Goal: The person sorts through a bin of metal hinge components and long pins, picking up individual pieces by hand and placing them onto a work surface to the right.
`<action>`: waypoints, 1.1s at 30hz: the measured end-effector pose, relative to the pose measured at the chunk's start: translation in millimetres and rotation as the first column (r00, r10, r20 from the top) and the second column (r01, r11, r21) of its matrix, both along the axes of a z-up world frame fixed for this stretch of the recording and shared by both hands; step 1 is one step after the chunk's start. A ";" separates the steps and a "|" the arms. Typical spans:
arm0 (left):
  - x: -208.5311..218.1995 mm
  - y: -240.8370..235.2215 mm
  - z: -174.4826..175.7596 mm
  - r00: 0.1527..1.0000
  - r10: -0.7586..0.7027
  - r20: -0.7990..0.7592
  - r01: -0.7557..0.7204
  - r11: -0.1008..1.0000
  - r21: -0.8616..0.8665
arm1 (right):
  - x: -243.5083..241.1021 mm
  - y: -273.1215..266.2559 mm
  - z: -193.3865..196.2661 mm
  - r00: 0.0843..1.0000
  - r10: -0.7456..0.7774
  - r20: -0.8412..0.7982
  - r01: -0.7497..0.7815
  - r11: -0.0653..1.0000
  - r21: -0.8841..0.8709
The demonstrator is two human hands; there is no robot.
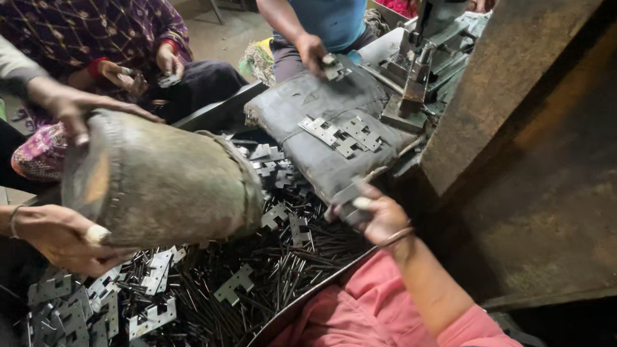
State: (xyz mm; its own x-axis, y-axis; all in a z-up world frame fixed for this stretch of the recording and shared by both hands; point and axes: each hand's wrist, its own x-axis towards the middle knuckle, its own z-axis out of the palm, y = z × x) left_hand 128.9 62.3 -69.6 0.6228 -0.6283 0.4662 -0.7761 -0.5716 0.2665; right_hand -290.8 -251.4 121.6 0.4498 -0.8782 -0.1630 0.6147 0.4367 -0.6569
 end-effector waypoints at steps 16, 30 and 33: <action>4.3 -2.1 0.6 0.992 0.117 -0.052 -0.117 0.993 -0.004 | -23.7 -159.9 14.8 0.409 -0.859 -0.308 -0.068 0.308 -0.949; -1.5 3.4 -12.6 0.982 0.184 -0.049 -0.183 0.983 0.008 | 15.0 -269.9 -34.0 0.162 -0.829 -0.536 -0.678 0.301 -0.670; -2.1 4.8 -22.6 0.980 0.188 -0.059 -0.187 0.982 0.008 | -2.8 -224.6 -2.3 0.246 -0.848 -0.470 -0.580 0.260 -0.772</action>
